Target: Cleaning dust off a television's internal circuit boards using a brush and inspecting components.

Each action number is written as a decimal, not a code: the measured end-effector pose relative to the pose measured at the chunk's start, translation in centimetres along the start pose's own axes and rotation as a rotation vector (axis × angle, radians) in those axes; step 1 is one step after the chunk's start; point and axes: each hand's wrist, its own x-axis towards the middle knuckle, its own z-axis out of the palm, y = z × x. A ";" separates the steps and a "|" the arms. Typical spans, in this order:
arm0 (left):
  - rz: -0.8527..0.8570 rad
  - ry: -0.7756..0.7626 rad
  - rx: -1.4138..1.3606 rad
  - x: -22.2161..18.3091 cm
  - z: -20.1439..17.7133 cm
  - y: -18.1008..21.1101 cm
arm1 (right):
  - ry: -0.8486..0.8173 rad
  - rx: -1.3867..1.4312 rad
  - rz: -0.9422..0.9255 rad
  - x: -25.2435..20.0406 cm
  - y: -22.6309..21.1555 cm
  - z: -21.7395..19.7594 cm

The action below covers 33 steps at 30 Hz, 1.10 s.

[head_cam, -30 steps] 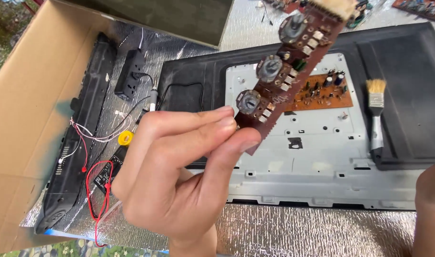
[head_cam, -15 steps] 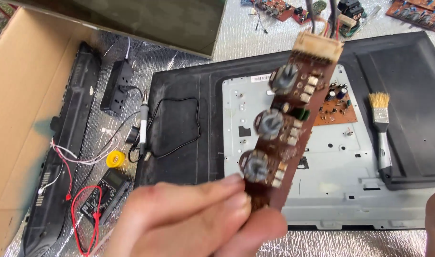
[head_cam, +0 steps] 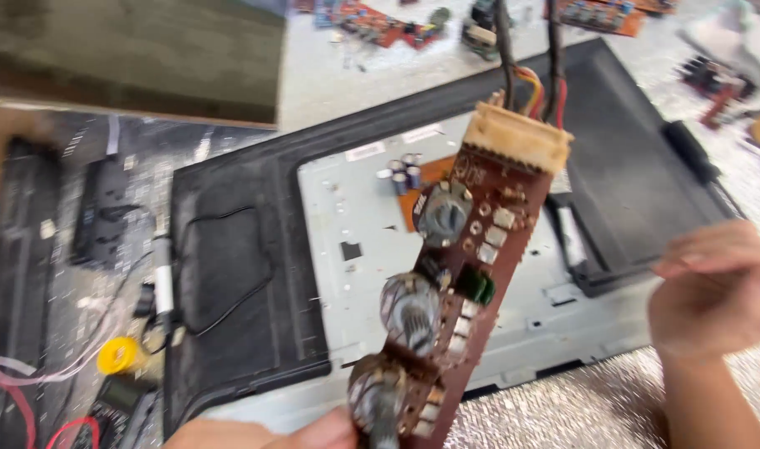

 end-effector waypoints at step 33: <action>0.824 0.466 0.486 6.0 10.7 18.1 | -0.808 -0.104 -0.171 4.2 -7.5 6.0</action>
